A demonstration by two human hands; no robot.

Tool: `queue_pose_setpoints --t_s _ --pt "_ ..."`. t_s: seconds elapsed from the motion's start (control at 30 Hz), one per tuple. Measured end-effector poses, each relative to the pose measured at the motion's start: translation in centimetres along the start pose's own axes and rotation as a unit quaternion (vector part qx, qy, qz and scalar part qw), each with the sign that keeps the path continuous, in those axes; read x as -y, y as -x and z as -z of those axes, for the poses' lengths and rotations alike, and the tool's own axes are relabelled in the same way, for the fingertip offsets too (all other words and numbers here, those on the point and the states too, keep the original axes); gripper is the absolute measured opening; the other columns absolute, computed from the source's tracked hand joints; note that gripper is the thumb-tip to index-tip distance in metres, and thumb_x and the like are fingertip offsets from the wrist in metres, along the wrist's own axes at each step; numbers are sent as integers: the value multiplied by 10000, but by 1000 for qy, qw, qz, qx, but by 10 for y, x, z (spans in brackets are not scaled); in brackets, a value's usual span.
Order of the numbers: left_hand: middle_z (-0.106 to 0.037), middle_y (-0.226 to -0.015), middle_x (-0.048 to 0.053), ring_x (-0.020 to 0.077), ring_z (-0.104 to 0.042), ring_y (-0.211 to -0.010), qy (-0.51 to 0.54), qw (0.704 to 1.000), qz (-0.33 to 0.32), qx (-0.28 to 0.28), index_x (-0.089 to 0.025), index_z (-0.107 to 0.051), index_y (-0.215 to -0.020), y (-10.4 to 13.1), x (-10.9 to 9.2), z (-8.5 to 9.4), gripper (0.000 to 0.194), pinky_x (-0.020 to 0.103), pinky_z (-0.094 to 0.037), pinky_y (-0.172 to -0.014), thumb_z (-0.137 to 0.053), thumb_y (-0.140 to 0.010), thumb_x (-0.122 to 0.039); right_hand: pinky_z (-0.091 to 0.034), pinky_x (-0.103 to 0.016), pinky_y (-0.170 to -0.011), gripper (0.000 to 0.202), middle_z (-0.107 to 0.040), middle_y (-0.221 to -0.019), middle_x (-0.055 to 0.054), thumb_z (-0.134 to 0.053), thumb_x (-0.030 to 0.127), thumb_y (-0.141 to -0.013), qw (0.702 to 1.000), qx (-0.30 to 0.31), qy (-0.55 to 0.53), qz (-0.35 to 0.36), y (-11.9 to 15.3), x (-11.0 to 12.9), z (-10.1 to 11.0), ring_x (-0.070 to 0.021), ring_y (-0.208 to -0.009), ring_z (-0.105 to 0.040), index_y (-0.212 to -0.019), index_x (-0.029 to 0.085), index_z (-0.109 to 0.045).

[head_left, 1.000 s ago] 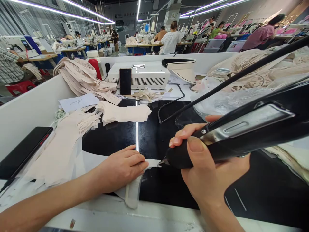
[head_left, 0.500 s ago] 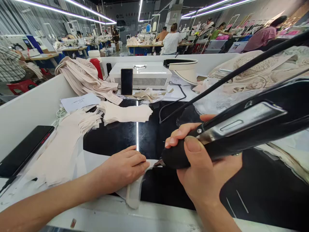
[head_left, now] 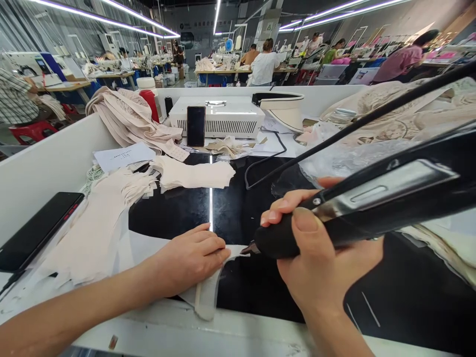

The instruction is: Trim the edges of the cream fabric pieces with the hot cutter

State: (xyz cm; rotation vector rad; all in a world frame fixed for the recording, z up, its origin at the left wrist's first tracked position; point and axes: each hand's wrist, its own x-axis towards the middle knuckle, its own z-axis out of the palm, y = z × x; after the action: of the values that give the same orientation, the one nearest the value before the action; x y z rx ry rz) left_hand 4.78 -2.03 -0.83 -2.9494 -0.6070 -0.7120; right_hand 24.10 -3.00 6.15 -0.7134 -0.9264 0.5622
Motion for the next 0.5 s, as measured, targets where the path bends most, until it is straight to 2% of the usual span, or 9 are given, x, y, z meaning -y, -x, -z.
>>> queue_pose_setpoints --t_s 0.13,0.37,0.5 --pt "-736 -1095 52 183 -724 -1014 5 1000 4 1 -133 -657 -1235 2 2 -1 184 457 -542 -1186 -496 -1147 -154 -585 -288 -544 411 -728 -732 90 -901 182 -762 1000 -20 -1 0 -2 -3 4 -141 -549 -657 -1089 271 -670" --pt "-727 -1099 54 189 -713 -1022 8 1000 -1 12 -128 -649 -1236 2 4 -1 166 466 -534 -1193 -521 -1130 -125 -587 -289 -528 429 -730 -753 89 -964 300 -775 1000 1 16 10 0 -3 5 -139 -537 -663 -1089 289 -672" --pt "-726 -1118 62 191 -708 -1042 4 1000 -4 22 -125 -643 -1264 4 4 -1 191 456 -515 -1214 -532 -1112 -92 -596 -287 -542 393 -728 -752 90 -967 308 -778 1000 -3 14 11 -1 -4 5 -133 -543 -668 -1037 280 -672"
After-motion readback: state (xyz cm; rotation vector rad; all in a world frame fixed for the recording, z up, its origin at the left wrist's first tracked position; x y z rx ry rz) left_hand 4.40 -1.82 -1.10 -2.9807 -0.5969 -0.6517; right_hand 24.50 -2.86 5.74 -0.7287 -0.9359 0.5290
